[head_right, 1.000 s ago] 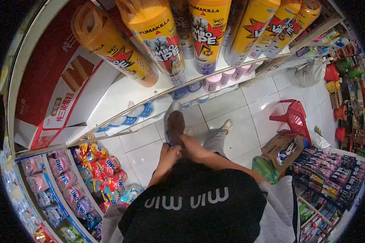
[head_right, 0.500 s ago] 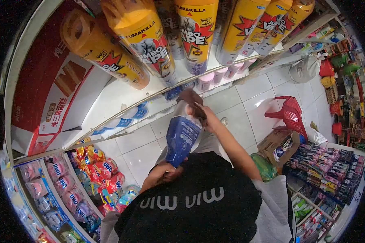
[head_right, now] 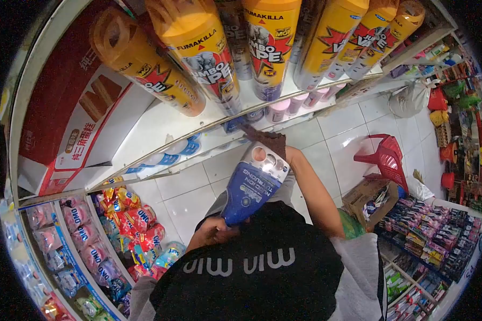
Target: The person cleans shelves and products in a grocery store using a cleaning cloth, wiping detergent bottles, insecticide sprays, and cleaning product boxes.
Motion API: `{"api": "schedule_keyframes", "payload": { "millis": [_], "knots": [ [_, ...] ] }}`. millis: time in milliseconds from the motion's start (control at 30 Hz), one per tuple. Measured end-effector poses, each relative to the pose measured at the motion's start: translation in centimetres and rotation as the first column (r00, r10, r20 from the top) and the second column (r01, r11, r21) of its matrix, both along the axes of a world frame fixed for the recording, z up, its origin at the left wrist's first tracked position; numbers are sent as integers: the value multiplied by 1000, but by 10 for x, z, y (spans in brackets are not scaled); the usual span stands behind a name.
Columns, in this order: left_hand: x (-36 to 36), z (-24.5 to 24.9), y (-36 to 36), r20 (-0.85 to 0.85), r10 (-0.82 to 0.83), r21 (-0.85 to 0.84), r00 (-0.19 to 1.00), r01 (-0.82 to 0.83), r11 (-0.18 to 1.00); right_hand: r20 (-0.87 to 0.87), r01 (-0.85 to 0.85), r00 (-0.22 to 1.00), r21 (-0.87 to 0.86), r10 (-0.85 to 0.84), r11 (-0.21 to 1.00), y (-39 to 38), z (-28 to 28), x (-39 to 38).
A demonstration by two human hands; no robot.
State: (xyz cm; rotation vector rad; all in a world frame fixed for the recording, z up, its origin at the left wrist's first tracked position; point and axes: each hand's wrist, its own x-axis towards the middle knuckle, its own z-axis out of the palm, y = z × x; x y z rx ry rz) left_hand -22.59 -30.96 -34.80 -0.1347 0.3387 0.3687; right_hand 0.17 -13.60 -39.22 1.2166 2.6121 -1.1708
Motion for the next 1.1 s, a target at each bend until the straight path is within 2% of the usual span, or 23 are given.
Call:
{"api": "schedule_keyframes", "payload": {
  "millis": [33, 67, 100, 133, 200, 267, 333, 367, 400, 500, 533, 600, 633, 700, 733, 833, 900, 933, 967, 1000, 1033, 1067, 1100],
  "knots": [
    [1, 0, -1, -18, -3, -5, 1000, 3, 1000, -169, -44, 984, 30, 49, 999, 2, -7, 1],
    [2, 1, -2, -35, -3, -10, 999, 3, 1000, -340, 86, 927, -222, -160, 971, 3, -11, 2],
    [4, 8, 0, -141, -9, 32, 990, 13, 999, -437, 156, 810, -480, -390, 863, 1, -7, -1],
    [6, 20, 5, -246, -12, 70, 969, 30, 997, -447, 160, 649, -711, -615, 685, -1, -4, -4],
    [10, 23, 6, -477, 10, 187, 879, 91, 978, -198, 280, 512, -882, -836, 380, -6, 2, -7],
    [17, 12, 4, -696, 95, 324, 712, 194, 926, -215, 222, 305, -931, -928, 289, -16, 14, -15],
    [14, 8, 16, -788, 115, 380, 604, 331, 864, -560, 405, 462, -557, -687, 726, -24, -3, -23],
    [13, 7, 23, -827, 132, 396, 546, 400, 826, -655, 438, 563, -281, -504, 854, -28, -9, -25],
    [14, 9, 28, -859, 207, 405, 468, 374, 834, -581, 453, 625, -272, -521, 849, -33, -5, -28],
    [15, 14, 42, -951, 262, 307, 161, 567, 765, -360, 325, 885, 21, -296, 945, -54, 15, -47],
    [15, 0, 39, -928, 358, 349, 103, 577, 739, -388, 237, 894, -19, -225, 971, -60, 25, -56],
    [18, -8, 34, -864, 444, 498, 237, 528, 688, -451, 54, 888, -92, -90, 994, -69, 43, -71],
    [20, -9, 33, -823, 483, 567, 300, 497, 657, -410, 41, 903, -221, -131, 974, -65, 44, -71],
    [19, -13, 32, -889, 364, 456, 277, 599, 659, -315, 31, 928, -468, -199, 883, -52, 44, -73],
    [19, -16, 31, -917, 302, 398, 260, 646, 652, -379, -21, 916, -371, -131, 928, -50, 26, -69],
    [22, 24, 43, -937, 233, 349, 261, 746, 567, -253, -170, 966, -476, 51, 863, -33, -13, -53],
    [22, 36, 47, -968, 165, 249, 190, 816, 522, -376, -342, 895, -240, 238, 908, -24, -83, -27],
    [21, 29, 42, -944, 252, 320, 214, 784, 532, -422, -418, 841, -112, 338, 901, -22, -103, -18],
    [20, 16, 34, -913, 337, 389, 232, 749, 537, -347, -301, 925, -424, 154, 854, -23, -104, -14],
    [19, 6, 29, -874, 420, 455, 244, 713, 534, -210, -145, 978, -686, -4, 713, -25, -102, -13],
    [18, 2, 28, -878, 406, 453, 252, 712, 536, -26, 35, 993, -868, -116, 496, -26, -96, -14],
    [17, -1, 28, -882, 392, 451, 262, 712, 539, -42, -3, 998, -726, -40, 688, -28, -39, -26],
    [17, -3, 28, -886, 375, 448, 273, 712, 540, -40, -27, 999, -695, -1, 718, -30, -12, -38]
  ]
}}
